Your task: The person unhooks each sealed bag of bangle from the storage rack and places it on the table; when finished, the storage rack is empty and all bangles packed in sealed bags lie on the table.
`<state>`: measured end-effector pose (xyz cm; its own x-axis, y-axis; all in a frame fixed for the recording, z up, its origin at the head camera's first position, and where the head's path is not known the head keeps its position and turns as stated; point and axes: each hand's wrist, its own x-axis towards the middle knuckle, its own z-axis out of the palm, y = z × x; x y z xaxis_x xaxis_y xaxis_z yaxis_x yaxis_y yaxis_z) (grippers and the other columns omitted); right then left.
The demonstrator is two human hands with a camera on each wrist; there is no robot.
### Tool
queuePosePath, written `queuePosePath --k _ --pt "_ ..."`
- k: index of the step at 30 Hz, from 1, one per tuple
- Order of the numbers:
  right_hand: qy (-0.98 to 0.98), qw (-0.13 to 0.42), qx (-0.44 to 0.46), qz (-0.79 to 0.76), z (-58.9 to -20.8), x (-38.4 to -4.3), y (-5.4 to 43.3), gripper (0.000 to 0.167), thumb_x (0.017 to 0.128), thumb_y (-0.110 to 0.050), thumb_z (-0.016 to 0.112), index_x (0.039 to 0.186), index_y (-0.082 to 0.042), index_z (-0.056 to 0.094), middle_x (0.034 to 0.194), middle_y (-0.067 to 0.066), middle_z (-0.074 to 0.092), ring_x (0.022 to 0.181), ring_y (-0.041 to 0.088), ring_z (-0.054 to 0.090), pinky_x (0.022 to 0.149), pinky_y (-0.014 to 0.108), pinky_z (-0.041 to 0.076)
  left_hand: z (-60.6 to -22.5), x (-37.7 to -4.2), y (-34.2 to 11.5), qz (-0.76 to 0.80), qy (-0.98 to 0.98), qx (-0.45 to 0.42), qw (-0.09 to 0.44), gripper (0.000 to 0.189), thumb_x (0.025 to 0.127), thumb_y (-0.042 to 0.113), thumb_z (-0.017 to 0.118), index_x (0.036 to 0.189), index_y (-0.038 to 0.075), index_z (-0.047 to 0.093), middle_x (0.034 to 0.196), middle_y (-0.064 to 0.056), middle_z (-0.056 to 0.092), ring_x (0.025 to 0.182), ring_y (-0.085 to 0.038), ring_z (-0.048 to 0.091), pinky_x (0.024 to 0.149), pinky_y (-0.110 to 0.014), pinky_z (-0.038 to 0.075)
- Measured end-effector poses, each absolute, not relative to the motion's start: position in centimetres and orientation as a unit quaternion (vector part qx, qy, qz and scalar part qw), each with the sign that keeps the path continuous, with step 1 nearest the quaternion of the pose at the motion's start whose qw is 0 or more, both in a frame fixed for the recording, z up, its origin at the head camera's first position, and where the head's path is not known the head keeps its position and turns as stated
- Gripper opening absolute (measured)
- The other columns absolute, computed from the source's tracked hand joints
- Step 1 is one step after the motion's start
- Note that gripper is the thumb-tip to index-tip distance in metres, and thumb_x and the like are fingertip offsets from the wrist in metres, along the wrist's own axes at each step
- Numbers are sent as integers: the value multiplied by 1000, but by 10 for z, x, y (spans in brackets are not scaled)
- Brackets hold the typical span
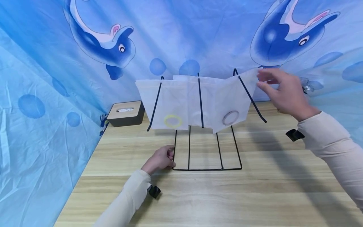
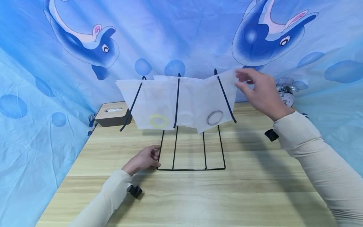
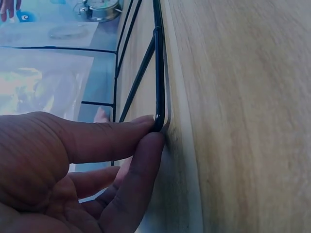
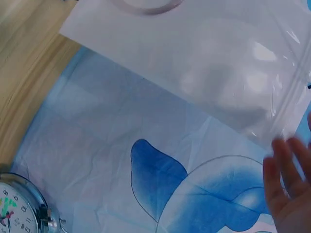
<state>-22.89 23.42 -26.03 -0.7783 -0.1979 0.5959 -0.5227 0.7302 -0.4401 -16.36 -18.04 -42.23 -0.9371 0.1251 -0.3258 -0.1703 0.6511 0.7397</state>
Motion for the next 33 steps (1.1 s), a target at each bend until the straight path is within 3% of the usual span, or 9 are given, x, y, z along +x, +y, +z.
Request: queuePosePath --k 3,5,8,12,16,19,25,28,33 --pt "-897 261 215 284 -257 -228 236 41 100 -14 65 139 -5 58 127 19 64 109 41 62 90 48 54 -422 -165 -179 429 884 -19 185 86 70 -19 78 147 -1 44 96 -8 54 82 -19 57 62 -29 59" --pt "-902 252 220 272 -254 -230 236 46 99 -13 65 143 -5 54 132 21 60 114 43 59 89 61 50 -423 -165 -179 428 884 -19 186 86 70 -18 78 147 -1 43 97 -9 54 83 -19 57 63 -28 59" --pt "-914 231 226 245 -247 -234 237 56 101 -14 63 152 -6 42 149 21 45 129 43 47 101 63 41 -425 -165 -180 423 887 -12 184 86 71 -17 78 147 -1 42 97 -9 54 83 -20 57 63 -29 59" --pt "-931 193 232 205 -239 -239 236 58 104 -19 58 155 -5 36 157 20 33 142 43 32 111 64 29 -427 -161 -182 420 891 -6 171 85 70 -19 78 146 -4 42 96 -9 54 82 -19 56 63 -29 58" --pt "-934 189 229 198 -236 -236 235 47 103 -16 59 147 -1 48 134 24 56 125 44 50 100 63 41 -427 -160 -179 404 901 12 157 85 69 -19 78 145 -6 42 93 -8 54 81 -18 54 63 -29 55" --pt "-929 213 230 197 -237 -233 234 46 101 -11 62 144 0 51 125 25 60 114 43 55 92 63 46 -427 -161 -177 392 906 26 157 86 69 -18 78 146 -7 41 92 -7 53 79 -17 52 64 -29 52" --pt "-930 215 252 161 -232 -239 228 65 102 -15 61 158 -9 29 161 17 28 145 41 25 114 63 24 -426 -162 -175 383 911 24 150 84 69 -17 77 145 -6 42 90 -5 52 80 -15 51 69 -29 49" --pt "-933 205 258 146 -232 -240 227 59 102 -14 62 155 -7 37 155 19 39 140 43 35 111 63 29 -427 -163 -175 376 913 28 155 84 70 -17 77 145 -7 40 91 -5 52 81 -16 52 72 -31 48" --pt "-927 227 258 149 -235 -236 229 31 99 -7 64 129 -2 64 120 20 67 103 39 63 86 58 49 -428 -164 -174 374 912 28 164 85 70 -17 77 146 -7 39 91 -5 51 81 -16 51 73 -32 48"
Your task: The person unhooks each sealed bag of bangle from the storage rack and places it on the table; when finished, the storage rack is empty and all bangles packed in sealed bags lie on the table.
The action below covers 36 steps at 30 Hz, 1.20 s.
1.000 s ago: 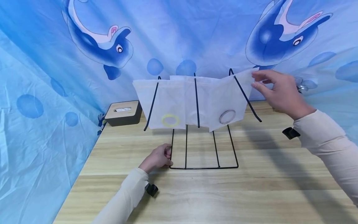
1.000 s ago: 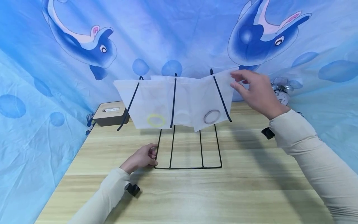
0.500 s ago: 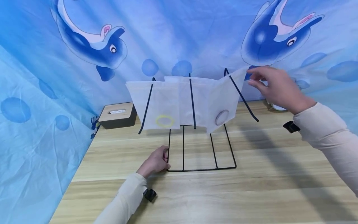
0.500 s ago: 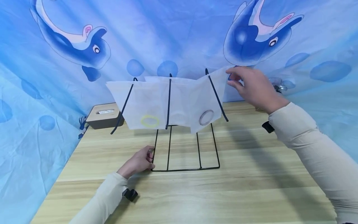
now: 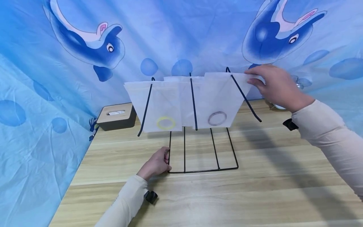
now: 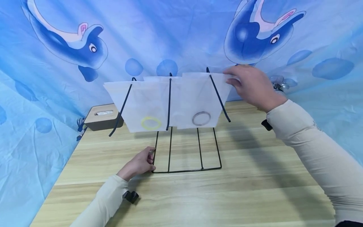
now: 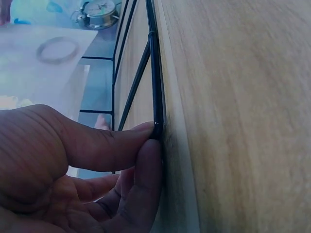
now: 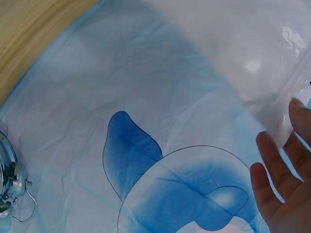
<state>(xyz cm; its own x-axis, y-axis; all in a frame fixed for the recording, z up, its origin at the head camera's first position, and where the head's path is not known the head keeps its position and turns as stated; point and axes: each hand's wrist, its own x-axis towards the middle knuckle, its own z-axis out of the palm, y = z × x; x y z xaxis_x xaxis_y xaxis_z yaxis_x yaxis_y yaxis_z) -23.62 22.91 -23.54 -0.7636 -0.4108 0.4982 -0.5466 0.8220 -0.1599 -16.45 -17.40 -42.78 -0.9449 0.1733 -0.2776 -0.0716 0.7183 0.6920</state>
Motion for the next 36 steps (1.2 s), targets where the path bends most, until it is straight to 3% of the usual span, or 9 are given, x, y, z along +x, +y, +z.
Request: queuePosePath --k 4,10,13,17,22,28,36 --pt "-921 240 256 170 -237 -234 232 17 99 -7 64 114 -2 70 102 17 71 85 32 66 74 51 52 -428 -166 -173 377 912 26 159 85 70 -17 77 145 -6 41 90 -5 52 79 -15 51 73 -32 48" --pt "-927 206 216 227 -241 -232 233 29 100 -14 65 125 -1 64 108 19 68 91 37 67 78 55 56 -427 -166 -172 376 913 27 160 85 70 -17 77 145 -7 40 90 -5 51 79 -15 51 76 -33 47" --pt "-919 216 207 256 -244 -229 234 28 99 -12 64 126 -1 63 110 19 68 90 33 67 73 32 58 -427 -166 -172 375 912 28 162 84 70 -17 77 145 -7 40 90 -5 51 79 -15 51 77 -34 46" --pt "-897 258 229 276 -247 -225 235 22 97 -4 65 119 -1 67 105 15 71 82 13 64 62 8 44 -428 -166 -172 378 911 25 165 84 71 -17 76 145 -6 39 91 -5 50 79 -15 50 75 -33 46" --pt "-880 272 248 300 -248 -220 236 19 95 2 66 113 1 70 103 14 71 75 -7 58 60 7 46 -428 -165 -173 374 913 19 164 84 72 -16 76 146 -5 39 92 -5 51 80 -16 50 77 -34 45" --pt "-867 281 256 321 -251 -210 241 20 93 6 67 110 -1 73 95 9 70 65 0 58 54 11 44 -428 -165 -174 376 912 20 163 85 71 -16 76 146 -5 38 92 -5 51 80 -16 51 76 -34 46" --pt "-861 292 252 331 -255 -197 245 20 91 6 70 107 -4 74 86 -14 65 62 -1 58 52 12 42 -430 -165 -173 379 911 18 162 85 71 -17 75 147 -5 38 92 -5 50 81 -16 50 73 -32 46"
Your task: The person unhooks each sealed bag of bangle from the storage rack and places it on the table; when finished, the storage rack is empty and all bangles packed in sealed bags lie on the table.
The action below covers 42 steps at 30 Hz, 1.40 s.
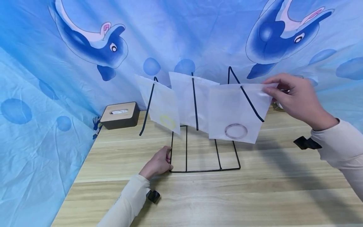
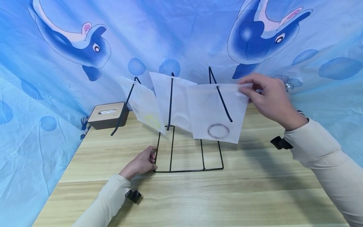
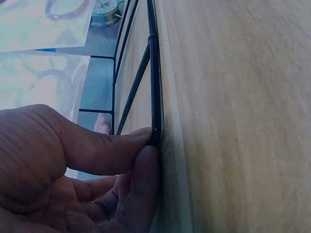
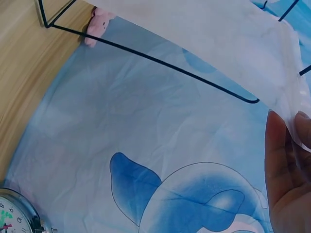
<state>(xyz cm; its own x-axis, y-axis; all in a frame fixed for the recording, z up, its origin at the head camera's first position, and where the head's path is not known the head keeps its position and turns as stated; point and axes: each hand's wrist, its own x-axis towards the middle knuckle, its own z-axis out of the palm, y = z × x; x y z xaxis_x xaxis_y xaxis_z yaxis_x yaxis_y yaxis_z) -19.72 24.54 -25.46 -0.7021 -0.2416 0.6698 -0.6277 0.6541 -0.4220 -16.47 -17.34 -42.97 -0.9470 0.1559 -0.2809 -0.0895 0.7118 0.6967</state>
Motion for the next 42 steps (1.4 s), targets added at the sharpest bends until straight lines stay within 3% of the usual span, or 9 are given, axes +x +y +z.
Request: queuePosePath --k 9,16,23,34,42 --pt "-858 280 246 354 -256 -178 251 19 92 6 69 107 -2 74 90 -7 67 63 1 60 52 12 45 -432 -165 -171 451 873 2 185 83 74 -27 67 148 -7 36 93 -6 44 78 -17 45 56 -27 44" --pt "-864 260 223 368 -254 -160 257 11 95 2 66 104 0 71 92 -4 65 65 2 62 59 10 51 -434 -168 -170 463 868 -1 181 78 75 -25 69 145 -6 41 93 -6 45 79 -17 47 60 -28 53" --pt "-859 247 229 385 -254 -151 264 8 97 0 65 102 0 71 92 -1 66 64 2 64 61 10 51 -431 -168 -172 462 870 -6 174 79 73 -26 71 144 -6 42 94 -6 47 79 -16 49 62 -28 55" --pt "-852 217 237 414 -252 -136 273 21 89 18 64 100 1 71 91 -4 69 62 5 63 60 12 51 -427 -166 -173 413 895 -15 168 78 74 -19 74 144 -4 45 95 -5 49 76 -15 50 60 -30 55" --pt "-833 198 241 457 -255 -129 283 23 90 21 59 100 3 70 94 -7 71 65 5 63 59 12 50 -429 -168 -172 388 909 -17 150 59 83 -10 67 138 -2 48 95 -7 51 67 -19 58 57 -30 52"
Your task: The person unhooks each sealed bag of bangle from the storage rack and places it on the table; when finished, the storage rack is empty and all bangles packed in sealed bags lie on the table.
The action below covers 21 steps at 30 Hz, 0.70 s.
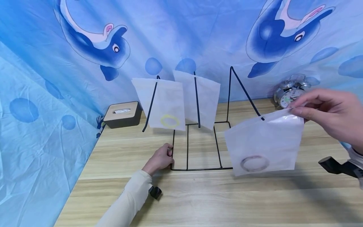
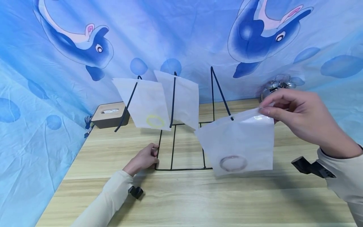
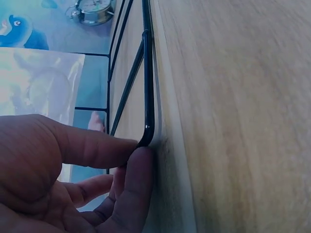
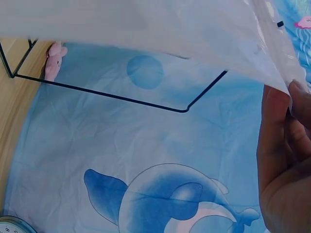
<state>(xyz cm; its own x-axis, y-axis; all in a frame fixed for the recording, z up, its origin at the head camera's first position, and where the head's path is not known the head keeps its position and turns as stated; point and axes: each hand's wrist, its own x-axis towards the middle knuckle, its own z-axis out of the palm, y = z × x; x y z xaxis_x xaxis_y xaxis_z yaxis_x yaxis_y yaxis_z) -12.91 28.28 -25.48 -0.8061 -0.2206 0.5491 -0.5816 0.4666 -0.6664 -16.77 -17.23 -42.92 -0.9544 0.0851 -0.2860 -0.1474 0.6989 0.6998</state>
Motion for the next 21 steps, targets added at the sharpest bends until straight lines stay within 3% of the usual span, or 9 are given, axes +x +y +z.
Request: queuePosePath --k 7,11,17,21 --pt "-807 189 263 494 -263 -127 297 9 94 5 62 99 5 69 97 -5 72 70 5 66 60 12 52 -429 -168 -171 389 909 -17 150 51 88 -7 64 137 -1 48 94 -7 51 65 -19 58 57 -30 53" --pt "-757 177 291 558 -268 -131 310 12 94 0 64 99 10 67 98 -1 74 74 6 69 62 12 53 -429 -169 -172 404 900 -24 162 52 89 -7 65 138 0 48 97 -8 51 70 -20 57 59 -32 56" --pt "-752 167 269 579 -280 -134 327 9 95 7 61 100 8 68 98 -2 74 75 5 70 62 13 54 -429 -171 -173 420 891 -34 171 53 90 -7 66 139 1 47 97 -8 51 71 -20 57 59 -32 56" --pt "-814 158 195 524 -293 -135 330 21 95 16 55 99 1 70 93 -7 73 70 6 68 58 14 53 -430 -171 -172 427 887 -35 171 54 89 -8 66 139 0 47 97 -8 52 70 -20 57 59 -31 56"
